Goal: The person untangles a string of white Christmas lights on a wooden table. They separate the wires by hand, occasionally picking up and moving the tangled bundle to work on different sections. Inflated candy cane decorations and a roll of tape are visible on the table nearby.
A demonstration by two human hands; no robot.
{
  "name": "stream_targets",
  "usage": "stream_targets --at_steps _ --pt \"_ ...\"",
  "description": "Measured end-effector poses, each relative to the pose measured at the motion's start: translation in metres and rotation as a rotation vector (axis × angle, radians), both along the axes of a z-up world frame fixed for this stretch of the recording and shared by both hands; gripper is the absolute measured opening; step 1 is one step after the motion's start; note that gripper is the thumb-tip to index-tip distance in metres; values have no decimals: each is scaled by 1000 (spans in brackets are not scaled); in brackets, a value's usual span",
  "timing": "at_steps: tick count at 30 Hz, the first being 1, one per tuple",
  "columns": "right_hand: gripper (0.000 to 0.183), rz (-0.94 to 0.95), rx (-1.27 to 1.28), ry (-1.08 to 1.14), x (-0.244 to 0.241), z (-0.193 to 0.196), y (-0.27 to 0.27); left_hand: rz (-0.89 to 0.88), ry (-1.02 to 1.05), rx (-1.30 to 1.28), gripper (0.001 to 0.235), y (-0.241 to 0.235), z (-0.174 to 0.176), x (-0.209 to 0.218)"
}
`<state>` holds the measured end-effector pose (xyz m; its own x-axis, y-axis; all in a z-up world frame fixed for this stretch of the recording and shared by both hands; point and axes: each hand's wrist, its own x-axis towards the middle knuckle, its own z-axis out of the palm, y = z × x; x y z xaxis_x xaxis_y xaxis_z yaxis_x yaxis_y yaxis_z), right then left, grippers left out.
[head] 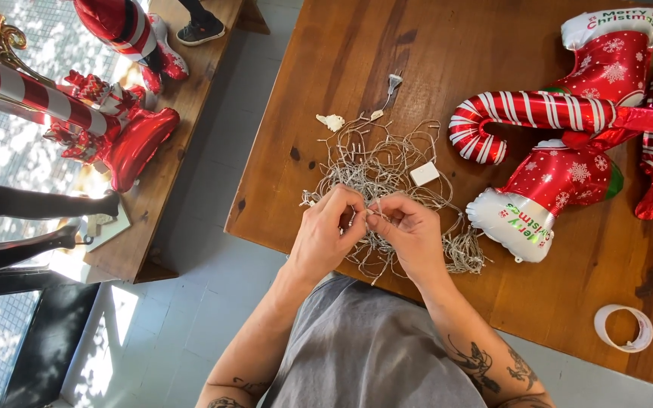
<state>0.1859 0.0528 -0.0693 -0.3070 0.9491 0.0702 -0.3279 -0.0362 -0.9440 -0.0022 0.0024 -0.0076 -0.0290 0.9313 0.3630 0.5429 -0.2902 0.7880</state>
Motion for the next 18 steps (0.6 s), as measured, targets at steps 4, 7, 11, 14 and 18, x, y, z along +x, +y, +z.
stream_targets --at_steps 4,7,11,14,18 --pt "19 -48 -19 19 1 -8 -1 -22 126 70 14 -4 -3 5" --pt "17 -59 -39 22 -1 -17 -3 -20 151 96 13 -5 -3 6" --pt "20 -66 -77 75 -5 -13 -8 -23 136 64 12 -6 -5 5" --pt "18 -7 -36 50 -6 -6 -4 -15 83 25 12 -5 1 5" --pt "12 -45 -26 45 -5 -5 -2 2 65 19 14 -5 -2 5"
